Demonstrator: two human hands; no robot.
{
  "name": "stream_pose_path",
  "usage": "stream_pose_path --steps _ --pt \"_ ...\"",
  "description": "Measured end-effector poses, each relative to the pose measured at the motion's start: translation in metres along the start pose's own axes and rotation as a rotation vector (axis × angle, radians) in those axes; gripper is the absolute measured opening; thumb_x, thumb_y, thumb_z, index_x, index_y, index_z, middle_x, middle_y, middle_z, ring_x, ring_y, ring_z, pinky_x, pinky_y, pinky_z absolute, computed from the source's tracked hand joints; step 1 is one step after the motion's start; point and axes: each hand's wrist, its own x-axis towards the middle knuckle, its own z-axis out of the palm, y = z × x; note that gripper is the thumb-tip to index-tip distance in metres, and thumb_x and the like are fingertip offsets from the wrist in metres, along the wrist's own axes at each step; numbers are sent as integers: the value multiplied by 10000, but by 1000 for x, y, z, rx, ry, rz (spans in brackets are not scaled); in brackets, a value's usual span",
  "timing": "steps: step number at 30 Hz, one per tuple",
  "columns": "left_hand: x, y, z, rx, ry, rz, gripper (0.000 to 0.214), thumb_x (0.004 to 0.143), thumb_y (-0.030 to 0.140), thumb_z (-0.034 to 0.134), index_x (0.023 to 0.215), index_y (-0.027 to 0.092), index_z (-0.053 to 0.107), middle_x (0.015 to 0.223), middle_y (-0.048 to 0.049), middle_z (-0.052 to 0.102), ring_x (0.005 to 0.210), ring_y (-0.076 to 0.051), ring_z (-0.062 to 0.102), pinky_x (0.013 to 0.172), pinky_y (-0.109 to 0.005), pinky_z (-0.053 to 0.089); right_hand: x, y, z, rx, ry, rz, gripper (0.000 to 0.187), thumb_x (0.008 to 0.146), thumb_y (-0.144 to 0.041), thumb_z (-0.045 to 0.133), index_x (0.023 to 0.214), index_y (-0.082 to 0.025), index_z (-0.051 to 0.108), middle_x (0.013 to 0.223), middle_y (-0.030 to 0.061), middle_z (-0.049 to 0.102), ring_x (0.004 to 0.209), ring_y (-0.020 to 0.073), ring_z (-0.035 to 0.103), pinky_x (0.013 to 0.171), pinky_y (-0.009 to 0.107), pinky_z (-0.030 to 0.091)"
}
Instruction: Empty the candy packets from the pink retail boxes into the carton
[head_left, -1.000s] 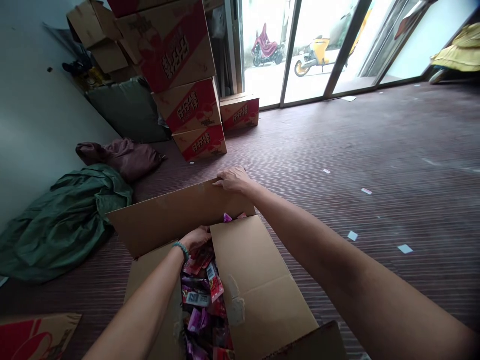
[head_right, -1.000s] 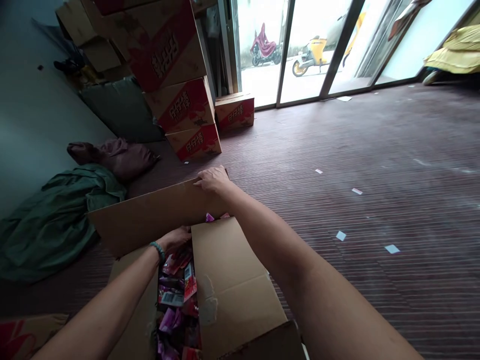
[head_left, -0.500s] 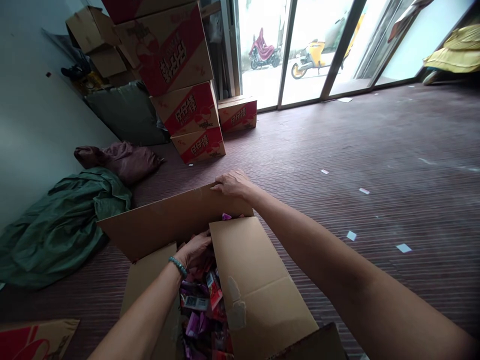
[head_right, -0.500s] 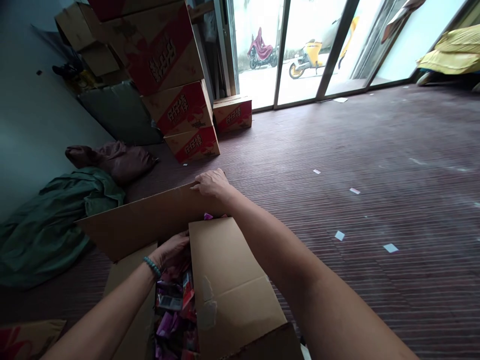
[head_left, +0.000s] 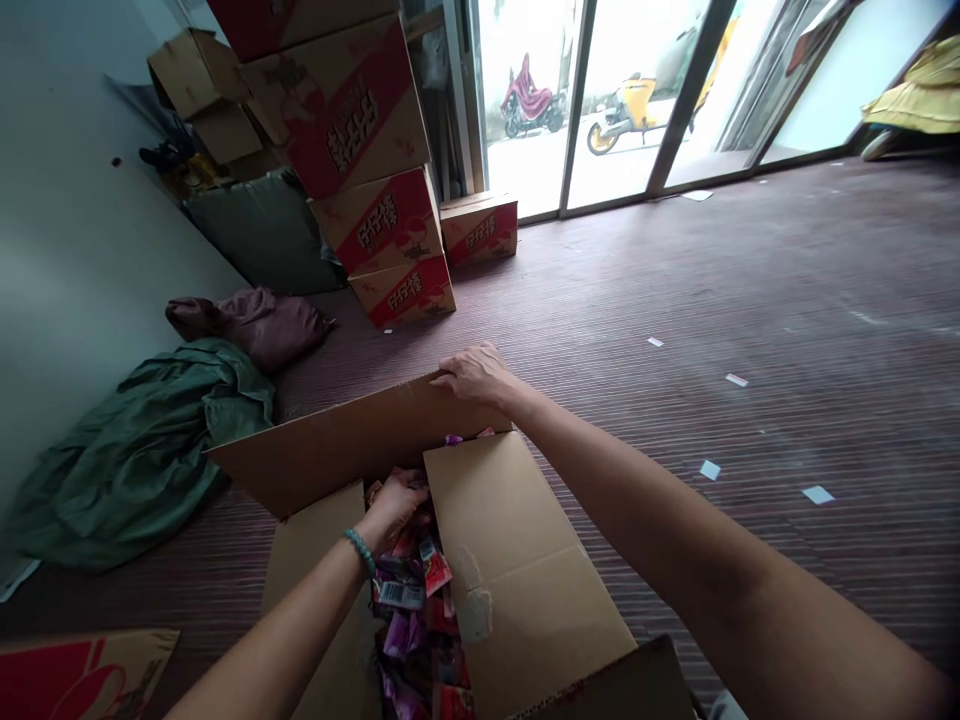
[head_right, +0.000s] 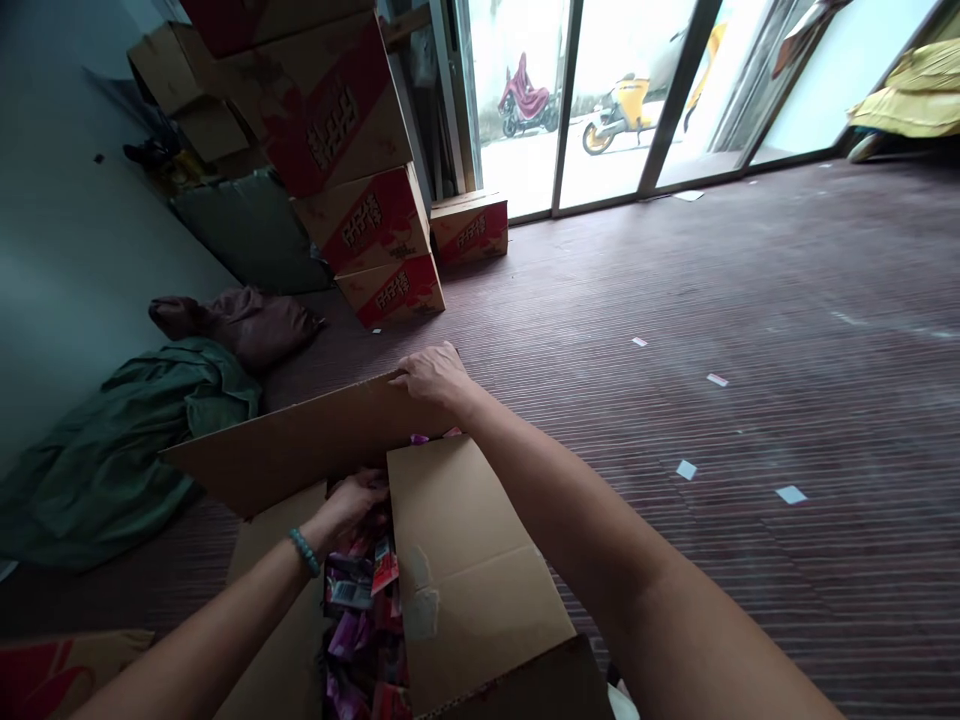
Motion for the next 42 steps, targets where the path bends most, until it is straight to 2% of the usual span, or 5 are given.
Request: stream_pose_path --steps 8,14,28,37,42 --pt "3 -4 5 -190 -237 122 553 589 168 770 1120 160 615 885 -71 727 784 -205 701 674 -277 547 -8 -4 -2 6 12 -1 436 963 -531 385 919 -235 701 922 57 740 901 211 649 769 328 310" --pt "15 -12 8 -311 -185 75 741 516 194 841 1196 205 549 1037 -87 716 935 -242 691 818 -345 560 0 0 1 7 0 3 394 947 -521 430 939 -229 694 915 54 739 893 208 650 763 328 307" --pt "-4 -2 3 -90 13 -129 124 598 93 718 696 130 651 724 -58 701 678 -157 646 481 -180 465 -5 -4 0 -3 17 6 400 950 -522 426 943 -232 702 916 61 739 894 209 644 773 323 301" --pt "-90 23 -13 269 102 83 182 721 211 696 893 167 732 783 -63 719 689 -228 685 600 -287 545 -74 -24 -12 12 -4 -20 435 977 -518 376 904 -231 694 926 60 732 912 212 630 819 344 294" --pt "-193 -36 -38 844 268 771 556 777 467 669 1304 302 601 1332 -65 610 1170 -302 597 977 -362 489 -135 -42 -11 65 -61 -30 514 948 -634 334 976 -238 660 986 49 717 991 230 609 785 326 314"
